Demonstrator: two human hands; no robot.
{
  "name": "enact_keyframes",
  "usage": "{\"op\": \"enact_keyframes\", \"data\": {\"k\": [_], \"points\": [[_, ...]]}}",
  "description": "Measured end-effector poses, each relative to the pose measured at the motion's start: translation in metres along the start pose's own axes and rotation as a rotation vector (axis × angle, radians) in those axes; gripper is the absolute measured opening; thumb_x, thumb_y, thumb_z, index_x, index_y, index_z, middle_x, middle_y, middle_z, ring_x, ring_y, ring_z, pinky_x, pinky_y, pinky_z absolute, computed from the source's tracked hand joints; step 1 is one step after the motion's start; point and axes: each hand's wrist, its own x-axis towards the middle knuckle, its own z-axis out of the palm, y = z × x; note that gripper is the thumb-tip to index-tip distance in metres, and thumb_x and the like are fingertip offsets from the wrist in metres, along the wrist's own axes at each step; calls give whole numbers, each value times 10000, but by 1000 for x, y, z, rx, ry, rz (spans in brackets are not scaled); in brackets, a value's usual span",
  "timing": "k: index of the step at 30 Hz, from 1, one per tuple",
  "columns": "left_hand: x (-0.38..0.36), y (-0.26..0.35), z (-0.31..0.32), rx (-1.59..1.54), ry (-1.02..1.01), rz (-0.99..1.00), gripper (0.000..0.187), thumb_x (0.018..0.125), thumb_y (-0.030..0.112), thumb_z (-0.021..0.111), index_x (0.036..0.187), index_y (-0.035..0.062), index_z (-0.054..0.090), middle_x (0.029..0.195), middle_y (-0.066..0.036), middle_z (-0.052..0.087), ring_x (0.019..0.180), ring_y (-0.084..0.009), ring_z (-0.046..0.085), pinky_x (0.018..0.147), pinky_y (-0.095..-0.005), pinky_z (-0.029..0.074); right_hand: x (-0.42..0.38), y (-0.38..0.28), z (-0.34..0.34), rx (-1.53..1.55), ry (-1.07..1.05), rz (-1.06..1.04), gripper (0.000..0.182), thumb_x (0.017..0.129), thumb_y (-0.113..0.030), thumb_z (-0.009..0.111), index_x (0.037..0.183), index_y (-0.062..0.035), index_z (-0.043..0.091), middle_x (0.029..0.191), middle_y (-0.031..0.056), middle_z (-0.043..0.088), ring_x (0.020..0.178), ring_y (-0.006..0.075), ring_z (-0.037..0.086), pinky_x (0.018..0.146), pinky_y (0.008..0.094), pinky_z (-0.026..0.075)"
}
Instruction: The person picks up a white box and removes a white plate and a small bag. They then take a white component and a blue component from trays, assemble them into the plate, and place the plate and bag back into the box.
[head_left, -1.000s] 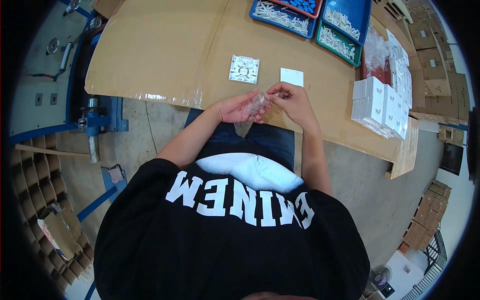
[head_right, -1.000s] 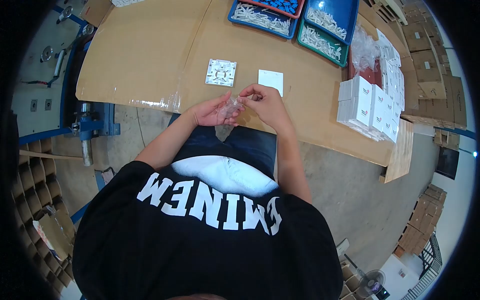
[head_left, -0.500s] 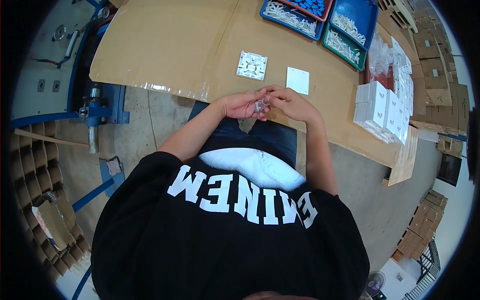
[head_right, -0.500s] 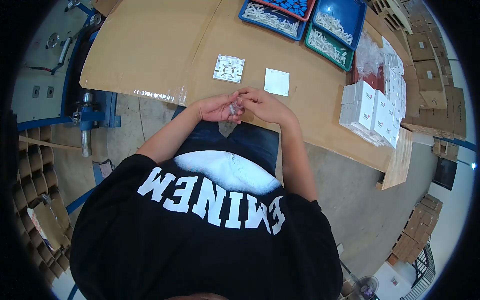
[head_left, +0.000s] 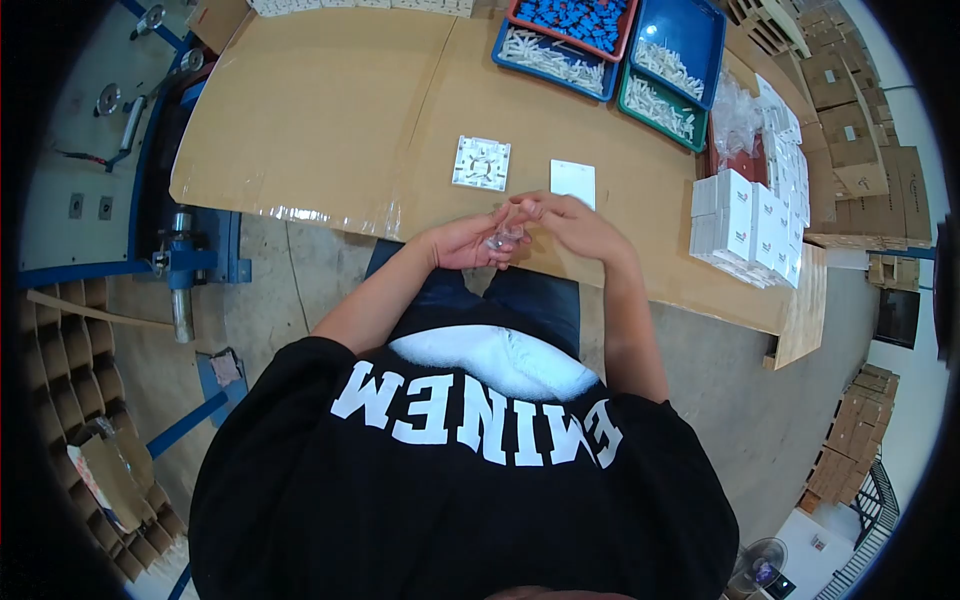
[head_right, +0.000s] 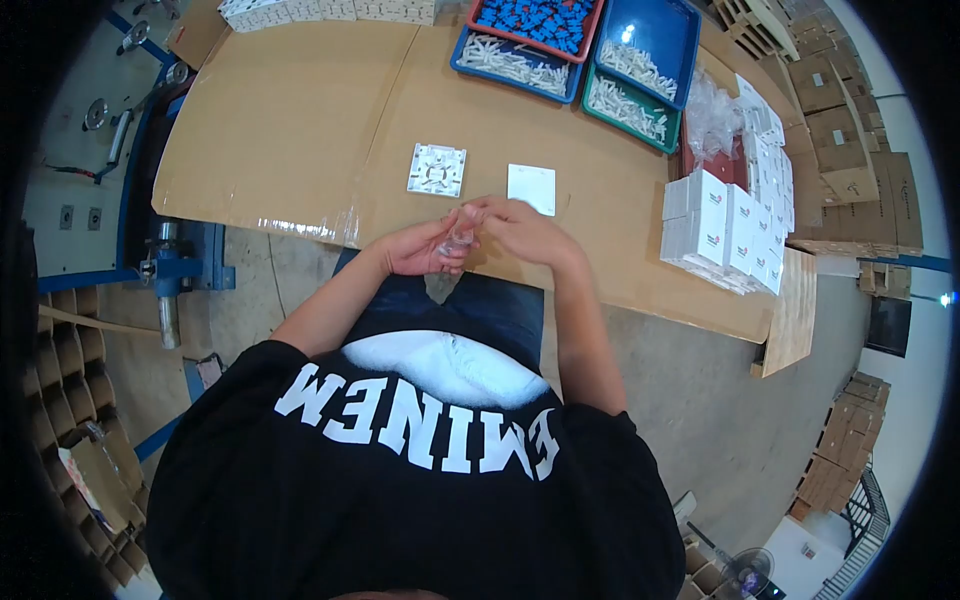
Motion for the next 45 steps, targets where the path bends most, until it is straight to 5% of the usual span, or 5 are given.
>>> {"op": "enact_keyframes", "data": {"k": [10,21,36,38,45], "points": [[0,11,25,-84,83,-45,656,1101,516,332,1462,-11,479,960,-24,596,790,-171,522,778,-310,454,118,26,-165,-425,715,-165,205,914,-43,591,1053,-4,737,958,137,765,882,256,735,811,354,560],[0,14,27,-67,64,-82,654,1114,516,288,1472,7,488,961,-2,571,827,-146,518,843,-307,457,174,20,-199,-873,581,13,255,853,16,552,1014,-27,744,1012,260,716,997,409,693,879,483,537],[5,15,22,-113,55,-112,678,1100,552,307,1455,9,501,984,-22,581,865,-167,537,866,-325,461,193,24,-197,-962,443,-145,284,868,17,572,1060,-35,776,1019,201,750,964,357,716,875,416,555],[5,15,20,-116,63,-117,677,1101,553,299,1461,16,499,990,-24,587,867,-168,535,869,-324,460,192,15,-201,-789,314,110,254,856,11,618,1043,-46,780,967,164,763,914,305,728,830,399,563],[2,19,31,-52,82,-124,659,1110,531,291,1482,23,487,971,8,536,795,-123,467,877,-310,448,199,29,-218,-705,352,92,172,809,53,661,949,-7,741,884,132,754,842,218,718,736,345,559]]}}
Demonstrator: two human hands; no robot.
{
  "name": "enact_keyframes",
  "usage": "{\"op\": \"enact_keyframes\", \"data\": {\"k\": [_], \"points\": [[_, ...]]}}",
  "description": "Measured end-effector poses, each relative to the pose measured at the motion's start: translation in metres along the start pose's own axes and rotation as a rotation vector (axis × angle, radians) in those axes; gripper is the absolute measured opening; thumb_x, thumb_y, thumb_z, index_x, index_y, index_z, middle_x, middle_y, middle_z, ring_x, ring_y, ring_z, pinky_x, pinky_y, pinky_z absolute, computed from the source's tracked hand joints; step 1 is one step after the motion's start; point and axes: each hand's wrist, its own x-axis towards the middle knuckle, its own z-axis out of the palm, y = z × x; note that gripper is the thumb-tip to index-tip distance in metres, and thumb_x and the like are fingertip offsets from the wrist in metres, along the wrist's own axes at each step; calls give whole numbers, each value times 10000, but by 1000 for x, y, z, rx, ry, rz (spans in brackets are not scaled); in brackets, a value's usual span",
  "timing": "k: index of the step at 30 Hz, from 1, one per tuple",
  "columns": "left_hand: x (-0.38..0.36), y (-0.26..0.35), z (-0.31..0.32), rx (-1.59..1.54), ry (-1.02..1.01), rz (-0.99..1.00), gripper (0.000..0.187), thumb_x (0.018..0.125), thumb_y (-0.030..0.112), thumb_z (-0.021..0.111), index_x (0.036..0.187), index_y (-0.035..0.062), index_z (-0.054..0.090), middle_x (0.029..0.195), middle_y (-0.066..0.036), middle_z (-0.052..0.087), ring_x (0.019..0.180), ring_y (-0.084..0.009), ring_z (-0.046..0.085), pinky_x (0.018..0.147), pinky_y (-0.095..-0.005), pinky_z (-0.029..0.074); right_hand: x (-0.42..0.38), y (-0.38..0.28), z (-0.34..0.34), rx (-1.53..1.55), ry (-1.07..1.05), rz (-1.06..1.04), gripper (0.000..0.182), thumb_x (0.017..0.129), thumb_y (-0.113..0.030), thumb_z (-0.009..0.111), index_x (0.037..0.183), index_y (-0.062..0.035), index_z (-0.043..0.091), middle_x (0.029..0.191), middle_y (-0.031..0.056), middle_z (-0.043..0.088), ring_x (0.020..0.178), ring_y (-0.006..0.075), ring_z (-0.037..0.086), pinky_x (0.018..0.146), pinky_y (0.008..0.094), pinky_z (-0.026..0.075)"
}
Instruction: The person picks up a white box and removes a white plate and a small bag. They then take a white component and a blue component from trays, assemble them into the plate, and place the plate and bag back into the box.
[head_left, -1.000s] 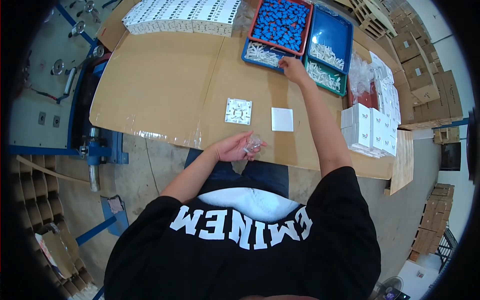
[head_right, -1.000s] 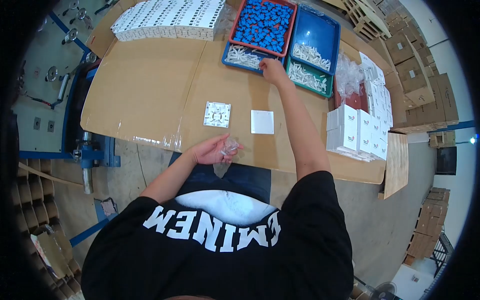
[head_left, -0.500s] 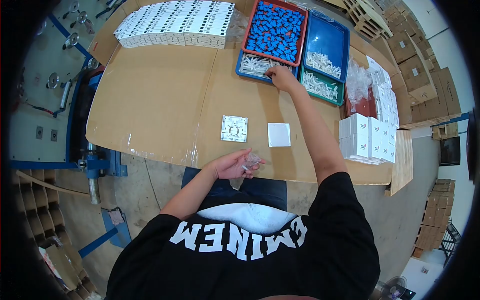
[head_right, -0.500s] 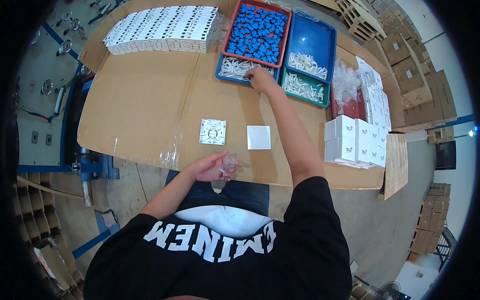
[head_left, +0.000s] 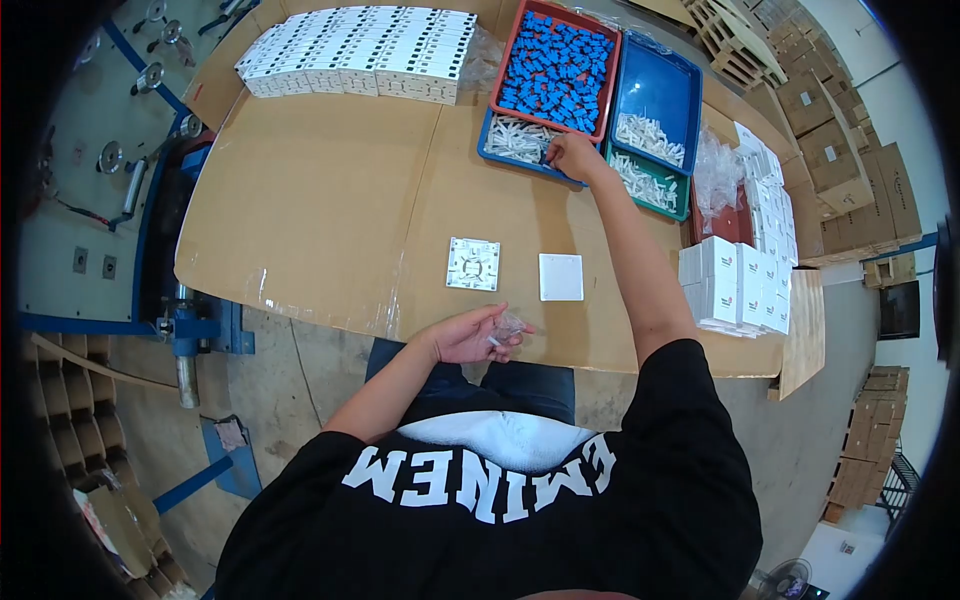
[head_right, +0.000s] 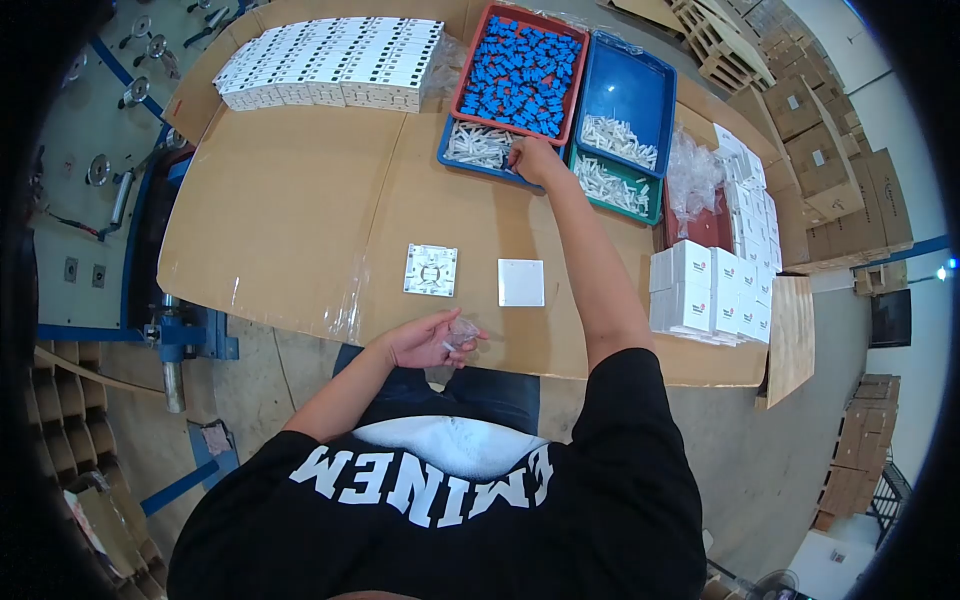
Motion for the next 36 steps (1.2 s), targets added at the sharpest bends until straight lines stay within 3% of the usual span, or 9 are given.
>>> {"op": "enact_keyframes", "data": {"k": [5,9,15,20,22,24,26,31,36], "points": [[0,0,1,1,-1,2,663,1105,541,300,1484,31,489,974,13,534,781,-117,459,880,-312,445,-10,10,3,152,289,-94,120,800,22,668,899,-8,729,847,149,742,825,266,727,743,368,558],[1,0,2,7,-9,1,662,1105,540,303,1482,29,490,973,15,536,775,-112,458,880,-313,445,-24,1,-10,124,325,-65,129,799,1,688,918,-12,737,861,165,743,833,285,730,768,374,566],[4,-2,-8,-45,-47,2,687,1095,559,311,1465,9,490,974,-17,552,860,-169,527,850,-321,461,-16,7,-2,-173,80,-49,160,799,-83,711,943,-53,777,911,170,756,876,297,739,795,401,575],[3,-3,-9,-49,-33,12,686,1091,567,318,1454,16,507,957,-14,561,833,-167,514,829,-315,457,-22,0,-5,26,330,-61,146,806,-129,707,916,-71,784,908,173,755,883,328,731,813,413,570],[4,-4,-12,-60,-36,40,691,1087,574,327,1450,15,510,965,-21,589,839,-174,539,831,-317,470,-22,2,-13,-25,432,-27,147,850,-139,697,951,-62,772,901,136,769,866,254,741,752,372,567],[6,-5,-15,-90,-35,53,695,1082,582,336,1445,15,513,973,-28,617,845,-181,564,833,-318,482,-32,7,-17,578,419,57,170,902,-182,702,1001,-53,752,897,69,769,803,142,698,672,306,532],[4,-8,-16,-193,21,72,710,1075,596,341,1435,11,519,1006,-55,669,887,-207,626,849,-328,514,-74,-25,-21,685,383,-51,195,944,-200,696,1051,-42,735,866,5,731,743,67,615,622,255,480],[4,-9,-20,-103,-83,145,740,1080,599,313,1453,-14,495,1051,-61,693,938,-192,665,902,-343,530,-195,-98,17,631,180,-39,218,976,-128,666,1150,-37,759,828,-37,627,708,43,523,631,228,416],[3,-10,-15,-59,-44,148,747,1069,604,345,1419,-31,523,1039,-80,695,945,-204,665,924,-348,531,-260,-124,63,764,-39,-14,125,931,-38,707,1049,-24,748,914,-11,672,721,27,526,638,220,428]]}}
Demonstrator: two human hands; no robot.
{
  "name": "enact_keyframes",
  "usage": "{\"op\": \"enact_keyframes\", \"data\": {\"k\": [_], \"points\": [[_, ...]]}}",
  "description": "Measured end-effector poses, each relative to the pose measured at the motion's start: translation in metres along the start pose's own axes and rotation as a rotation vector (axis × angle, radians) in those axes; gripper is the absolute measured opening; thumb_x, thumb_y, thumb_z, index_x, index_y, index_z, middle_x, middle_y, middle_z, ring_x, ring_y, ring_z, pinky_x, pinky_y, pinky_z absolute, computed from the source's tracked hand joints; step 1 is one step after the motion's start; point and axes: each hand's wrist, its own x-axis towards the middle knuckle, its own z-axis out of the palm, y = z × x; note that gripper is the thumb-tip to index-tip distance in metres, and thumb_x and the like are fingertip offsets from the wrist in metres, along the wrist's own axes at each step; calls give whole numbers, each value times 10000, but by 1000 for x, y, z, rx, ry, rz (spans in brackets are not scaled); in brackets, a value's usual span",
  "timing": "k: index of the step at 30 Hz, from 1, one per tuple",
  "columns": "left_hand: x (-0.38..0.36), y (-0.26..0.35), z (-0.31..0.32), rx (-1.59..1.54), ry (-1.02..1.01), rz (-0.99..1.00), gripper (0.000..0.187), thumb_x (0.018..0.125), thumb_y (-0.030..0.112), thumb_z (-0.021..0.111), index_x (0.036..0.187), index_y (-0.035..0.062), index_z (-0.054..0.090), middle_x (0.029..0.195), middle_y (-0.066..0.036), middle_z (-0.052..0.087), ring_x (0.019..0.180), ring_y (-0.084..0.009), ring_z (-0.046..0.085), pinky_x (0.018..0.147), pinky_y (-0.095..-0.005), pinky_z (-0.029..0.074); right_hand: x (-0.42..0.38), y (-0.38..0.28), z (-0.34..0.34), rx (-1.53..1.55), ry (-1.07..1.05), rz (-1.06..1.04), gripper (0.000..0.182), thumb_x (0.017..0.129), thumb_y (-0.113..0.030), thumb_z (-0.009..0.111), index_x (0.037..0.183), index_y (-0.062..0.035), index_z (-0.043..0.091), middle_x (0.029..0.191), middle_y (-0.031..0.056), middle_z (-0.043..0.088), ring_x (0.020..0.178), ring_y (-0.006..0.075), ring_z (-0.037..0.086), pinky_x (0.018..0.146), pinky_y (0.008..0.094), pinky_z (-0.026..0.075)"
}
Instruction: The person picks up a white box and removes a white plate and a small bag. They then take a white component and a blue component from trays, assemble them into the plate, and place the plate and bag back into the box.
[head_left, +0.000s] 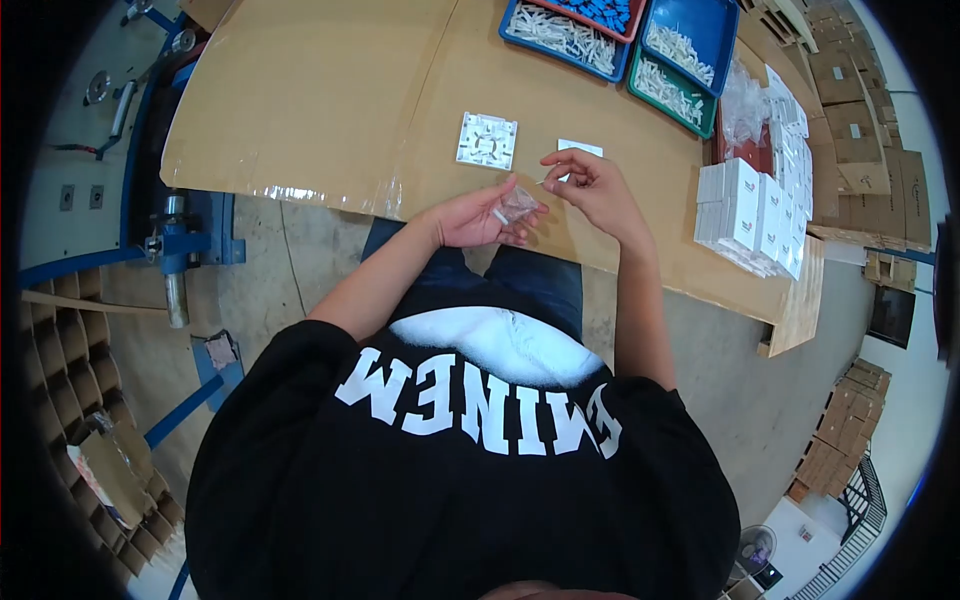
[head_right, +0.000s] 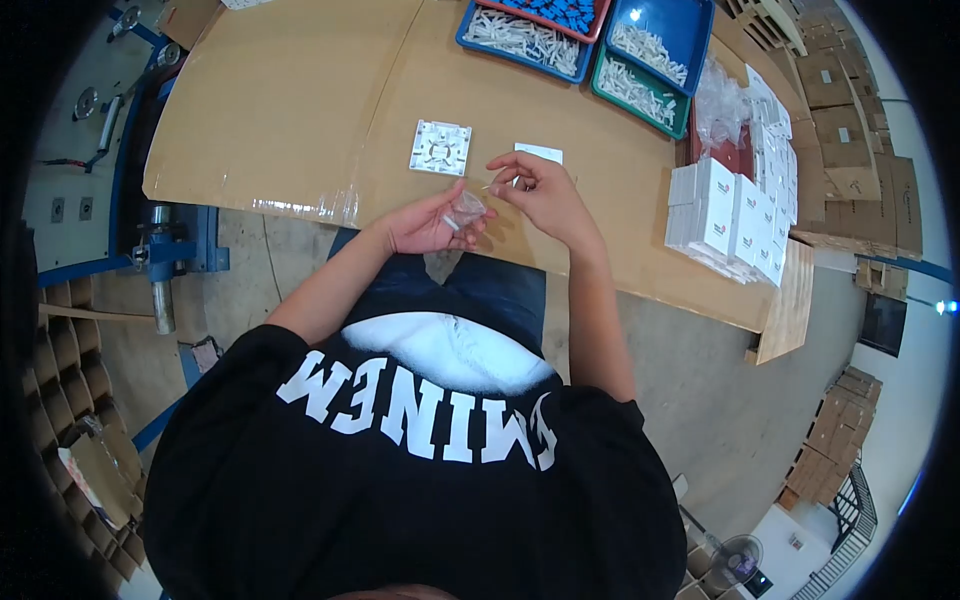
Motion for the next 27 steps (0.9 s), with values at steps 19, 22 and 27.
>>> {"op": "enact_keyframes", "data": {"k": [19,22,27], "points": [[-7,-9,-9,96,-16,97,525,1060,545,459,1221,71,616,1106,-103,694,987,-216,690,972,-383,555,-9,2,32,-380,-112,-168,141,843,-40,742,983,-25,751,1172,87,672,1021,204,651,877,298,513],[-9,-8,-9,92,-29,87,502,1059,545,455,1182,93,634,1089,-104,693,1014,-219,679,977,-386,539,-8,13,34,-369,-127,-201,116,895,-56,713,993,-3,745,1254,107,655,1115,242,650,949,323,511],[-8,-9,-15,49,-85,100,504,1060,544,451,1193,92,630,1098,-89,690,1027,-216,669,1006,-405,530,-11,16,43,-271,-138,-157,199,991,-153,657,1039,22,739,1327,127,620,1130,242,644,951,330,509]]}}
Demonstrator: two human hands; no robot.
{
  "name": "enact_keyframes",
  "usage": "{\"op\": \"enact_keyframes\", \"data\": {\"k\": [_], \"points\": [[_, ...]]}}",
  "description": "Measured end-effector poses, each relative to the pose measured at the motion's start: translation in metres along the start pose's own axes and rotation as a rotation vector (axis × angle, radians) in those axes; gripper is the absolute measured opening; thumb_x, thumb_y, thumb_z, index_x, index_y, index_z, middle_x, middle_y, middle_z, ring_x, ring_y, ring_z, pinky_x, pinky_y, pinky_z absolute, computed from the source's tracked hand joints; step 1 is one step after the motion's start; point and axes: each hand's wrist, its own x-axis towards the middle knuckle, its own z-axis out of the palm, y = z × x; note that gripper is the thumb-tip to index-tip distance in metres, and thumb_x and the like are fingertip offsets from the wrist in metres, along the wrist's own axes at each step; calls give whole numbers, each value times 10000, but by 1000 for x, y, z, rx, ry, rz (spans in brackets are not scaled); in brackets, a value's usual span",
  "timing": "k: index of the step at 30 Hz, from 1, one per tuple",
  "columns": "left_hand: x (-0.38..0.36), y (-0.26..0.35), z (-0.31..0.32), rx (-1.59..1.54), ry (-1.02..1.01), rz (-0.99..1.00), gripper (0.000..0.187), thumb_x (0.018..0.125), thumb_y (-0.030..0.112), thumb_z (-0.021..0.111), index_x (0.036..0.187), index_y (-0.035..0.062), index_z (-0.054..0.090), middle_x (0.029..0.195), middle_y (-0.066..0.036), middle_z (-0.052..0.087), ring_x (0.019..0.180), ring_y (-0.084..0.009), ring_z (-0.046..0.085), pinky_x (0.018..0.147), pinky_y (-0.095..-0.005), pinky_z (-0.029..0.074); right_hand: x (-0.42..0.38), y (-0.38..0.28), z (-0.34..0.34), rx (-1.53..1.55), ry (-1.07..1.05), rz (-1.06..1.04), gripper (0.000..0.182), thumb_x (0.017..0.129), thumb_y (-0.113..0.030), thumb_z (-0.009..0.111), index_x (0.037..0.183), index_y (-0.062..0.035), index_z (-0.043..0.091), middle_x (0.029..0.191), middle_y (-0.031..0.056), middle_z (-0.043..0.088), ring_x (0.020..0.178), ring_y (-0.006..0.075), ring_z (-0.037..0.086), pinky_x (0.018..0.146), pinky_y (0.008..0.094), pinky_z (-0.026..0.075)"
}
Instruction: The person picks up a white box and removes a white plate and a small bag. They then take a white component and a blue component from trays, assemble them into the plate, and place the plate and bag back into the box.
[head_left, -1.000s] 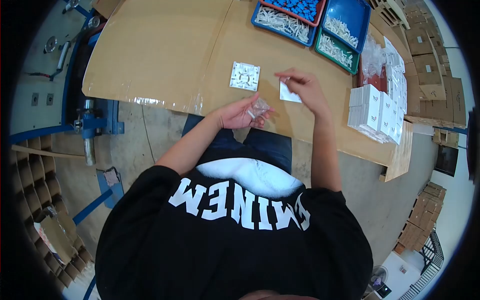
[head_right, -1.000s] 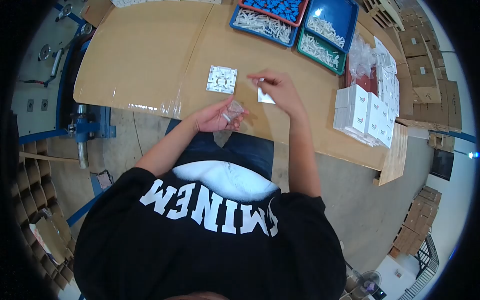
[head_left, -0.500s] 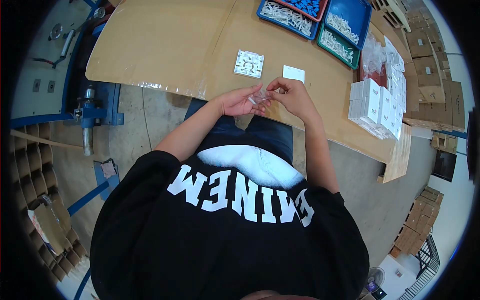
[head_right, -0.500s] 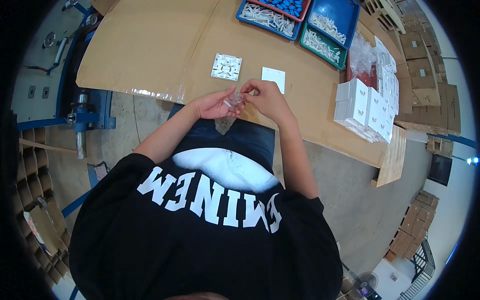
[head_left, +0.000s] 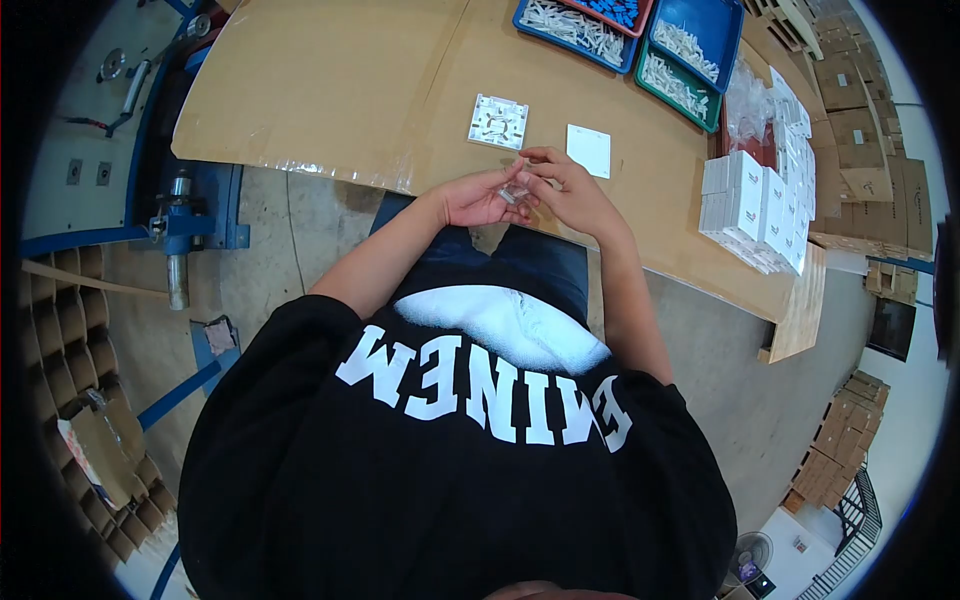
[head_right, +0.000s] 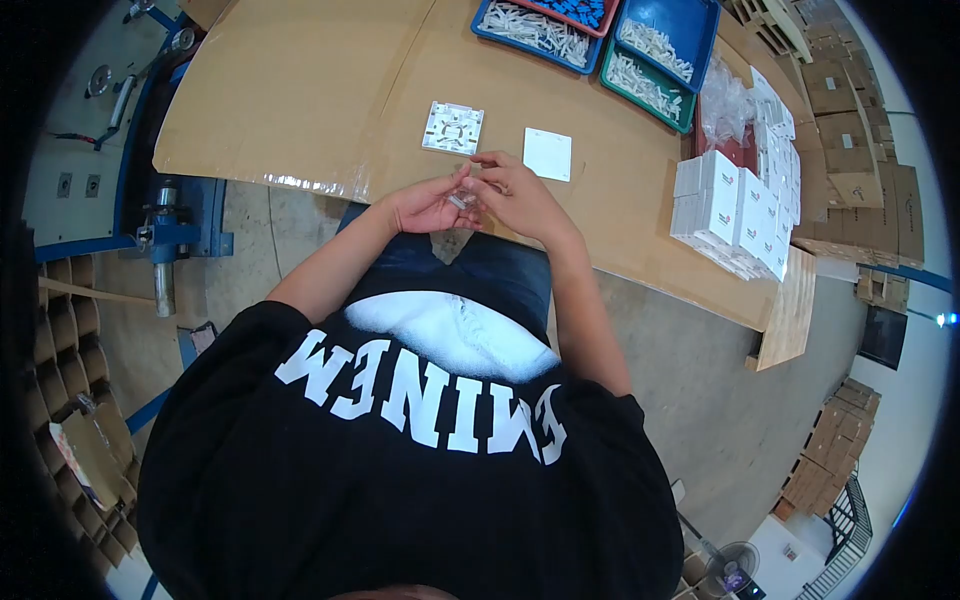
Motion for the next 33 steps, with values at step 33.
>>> {"op": "enact_keyframes", "data": {"k": [33], "points": [[6,7,13,-19,124,-112,701,1078,582,368,1469,15,492,1017,-12,586,880,-156,579,854,-316,488,42,105,-144,-121,576,140,192,955,-141,653,1075,-30,752,960,104,762,882,178,711,804,323,549]]}}
